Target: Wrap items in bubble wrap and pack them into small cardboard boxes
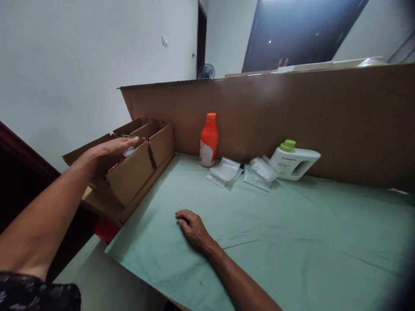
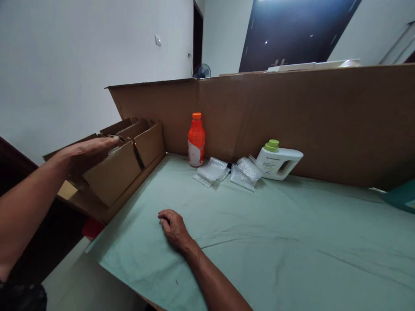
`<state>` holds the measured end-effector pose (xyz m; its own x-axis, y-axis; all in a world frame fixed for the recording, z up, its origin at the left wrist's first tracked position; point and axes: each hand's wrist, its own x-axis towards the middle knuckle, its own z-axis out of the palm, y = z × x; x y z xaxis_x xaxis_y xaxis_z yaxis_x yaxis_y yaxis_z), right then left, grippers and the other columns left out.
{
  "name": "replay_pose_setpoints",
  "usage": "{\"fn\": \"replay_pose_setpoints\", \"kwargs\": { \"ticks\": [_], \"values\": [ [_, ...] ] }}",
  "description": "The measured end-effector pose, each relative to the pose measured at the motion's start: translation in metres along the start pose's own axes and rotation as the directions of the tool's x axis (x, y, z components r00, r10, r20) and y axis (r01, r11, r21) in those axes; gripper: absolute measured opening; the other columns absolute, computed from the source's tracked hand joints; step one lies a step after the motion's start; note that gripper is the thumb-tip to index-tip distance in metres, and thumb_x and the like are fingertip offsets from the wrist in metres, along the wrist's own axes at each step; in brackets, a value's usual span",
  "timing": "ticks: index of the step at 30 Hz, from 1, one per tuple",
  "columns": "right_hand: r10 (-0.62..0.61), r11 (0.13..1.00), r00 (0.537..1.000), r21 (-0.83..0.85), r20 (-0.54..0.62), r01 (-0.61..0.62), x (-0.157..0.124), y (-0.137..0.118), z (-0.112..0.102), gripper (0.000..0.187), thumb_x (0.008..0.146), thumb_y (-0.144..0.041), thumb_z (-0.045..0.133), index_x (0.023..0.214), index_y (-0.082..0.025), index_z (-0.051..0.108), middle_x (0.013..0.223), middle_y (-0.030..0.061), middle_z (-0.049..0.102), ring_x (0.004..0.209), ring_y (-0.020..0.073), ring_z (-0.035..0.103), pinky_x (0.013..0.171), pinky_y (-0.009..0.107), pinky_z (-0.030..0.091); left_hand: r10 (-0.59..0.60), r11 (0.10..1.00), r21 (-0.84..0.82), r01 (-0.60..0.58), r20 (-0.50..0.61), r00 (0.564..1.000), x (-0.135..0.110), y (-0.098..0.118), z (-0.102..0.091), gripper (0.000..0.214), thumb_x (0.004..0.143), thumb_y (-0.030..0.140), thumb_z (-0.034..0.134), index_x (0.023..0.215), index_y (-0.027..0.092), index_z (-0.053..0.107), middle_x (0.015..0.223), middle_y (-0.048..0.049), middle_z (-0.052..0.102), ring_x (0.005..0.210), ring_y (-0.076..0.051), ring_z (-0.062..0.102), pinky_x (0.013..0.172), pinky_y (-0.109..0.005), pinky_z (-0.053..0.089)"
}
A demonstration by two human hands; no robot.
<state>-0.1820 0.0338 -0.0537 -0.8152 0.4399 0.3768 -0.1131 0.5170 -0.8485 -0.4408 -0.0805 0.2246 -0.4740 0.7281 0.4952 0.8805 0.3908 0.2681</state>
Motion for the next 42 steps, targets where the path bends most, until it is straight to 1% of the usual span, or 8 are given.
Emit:
{"fn": "replay_pose_setpoints", "kwargs": {
  "ticks": [4, 7, 10, 15, 23, 34, 39, 42],
  "values": [
    [-0.009, 1.0, 1.0, -0.01, -0.008, 0.009, 0.001, 0.0, 0.002, 0.024, 0.082, -0.007, 0.057, 0.092, -0.021, 0.072, 0.103, 0.0062, 0.076, 0.099, 0.0192, 0.069, 0.095, 0.036, 0.053, 0.105, 0.993, 0.07, -0.091, -0.23, 0.968, -0.069, 0.029, 0.027, 0.039, 0.098, 0.045, 0.048, 0.116, 0.016, 0.068, 0.115, -0.0094, 0.071, 0.106, -0.026, 0.066, 0.098, -0.046, 0.052],
    [-0.007, 1.0, 1.0, -0.028, -0.01, 0.006, 0.001, 0.0, 0.004, 0.023, 0.082, -0.007, 0.057, 0.092, -0.021, 0.072, 0.103, 0.0064, 0.076, 0.1, 0.0193, 0.069, 0.096, 0.036, 0.052, 0.43, 0.876, 0.256, -0.408, -0.033, 0.902, -0.135, 0.019, 0.078, 0.025, 0.092, 0.03, 0.058, 0.11, 0.021, 0.072, 0.13, -0.0111, 0.067, 0.134, -0.032, 0.052, 0.117, -0.054, 0.033],
    [-0.005, 0.999, 1.0, -0.05, -0.006, 0.005, 0.0, 0.001, 0.006, 0.024, 0.081, -0.006, 0.056, 0.091, -0.021, 0.072, 0.106, 0.0063, 0.075, 0.101, 0.0192, 0.069, 0.097, 0.036, 0.052, 0.277, 0.879, 0.388, -0.278, 0.059, 0.959, -0.178, -0.019, 0.118, 0.027, 0.087, 0.012, 0.053, 0.102, 0.016, 0.076, 0.145, -0.0186, 0.056, 0.145, -0.039, 0.038, 0.12, -0.063, 0.018],
    [-0.024, 0.996, 1.0, -0.082, 0.012, 0.025, 0.002, 0.004, 0.006, 0.024, 0.081, -0.004, 0.056, 0.091, -0.02, 0.072, 0.105, 0.0065, 0.075, 0.1, 0.0187, 0.069, 0.095, 0.035, 0.052, 0.145, 0.876, 0.439, -0.199, 0.154, 0.977, -0.186, -0.067, 0.126, 0.032, 0.085, 0.012, 0.049, 0.102, 0.013, 0.075, 0.151, -0.0215, 0.049, 0.149, -0.038, 0.031, 0.122, -0.06, 0.014],
    [-0.056, 0.96, 0.992, -0.267, 0.11, 0.084, -0.014, -0.012, 0.006, 0.024, 0.08, -0.005, 0.061, 0.097, -0.018, 0.071, 0.119, 0.0093, 0.073, 0.114, 0.0207, 0.065, 0.102, 0.036, 0.048, 0.097, 0.91, 0.364, -0.2, 0.284, 0.954, -0.213, -0.042, 0.143, 0.043, 0.093, 0.039, 0.043, 0.117, 0.017, 0.071, 0.147, -0.0186, 0.054, 0.14, -0.035, 0.045, 0.117, -0.053, 0.028],
    [-0.089, 0.616, 0.952, -0.734, 0.294, 0.284, -0.182, -0.071, -0.054, 0.034, 0.095, -0.042, 0.056, 0.123, -0.023, 0.059, 0.142, 0.0048, 0.06, 0.135, 0.0222, 0.048, 0.111, 0.035, 0.038, 0.317, 0.923, 0.094, -0.372, 0.361, 0.877, -0.275, 0.092, 0.239, 0.061, 0.094, 0.044, 0.029, 0.139, 0.015, 0.059, 0.15, -0.0185, 0.051, 0.142, -0.034, 0.044, 0.115, -0.055, 0.028],
    [-0.016, 0.618, 0.982, -0.771, 0.187, 0.156, -0.258, -0.079, -0.108, 0.021, 0.093, -0.039, 0.062, 0.109, -0.027, 0.067, 0.134, 0.0004, 0.067, 0.127, 0.0178, 0.058, 0.104, 0.029, 0.045, 0.564, 0.822, -0.137, -0.552, 0.323, 0.76, -0.288, 0.18, 0.284, 0.058, 0.091, 0.046, 0.038, 0.136, 0.02, 0.064, 0.15, -0.0169, 0.051, 0.14, -0.037, 0.046, 0.112, -0.061, 0.03],
    [0.027, 0.629, 0.99, -0.768, -0.135, -0.122, -0.293, -0.09, -0.185, 0.007, 0.087, -0.03, 0.067, 0.093, -0.028, 0.07, 0.111, -0.0006, 0.076, 0.11, 0.0185, 0.068, 0.097, 0.03, 0.051, 0.683, 0.729, -0.245, -0.639, 0.317, 0.658, -0.297, 0.203, 0.301, 0.056, 0.091, 0.049, 0.046, 0.141, 0.029, 0.058, 0.154, -0.0108, 0.048, 0.143, -0.036, 0.044, 0.112, -0.06, 0.034]
  ]
}}
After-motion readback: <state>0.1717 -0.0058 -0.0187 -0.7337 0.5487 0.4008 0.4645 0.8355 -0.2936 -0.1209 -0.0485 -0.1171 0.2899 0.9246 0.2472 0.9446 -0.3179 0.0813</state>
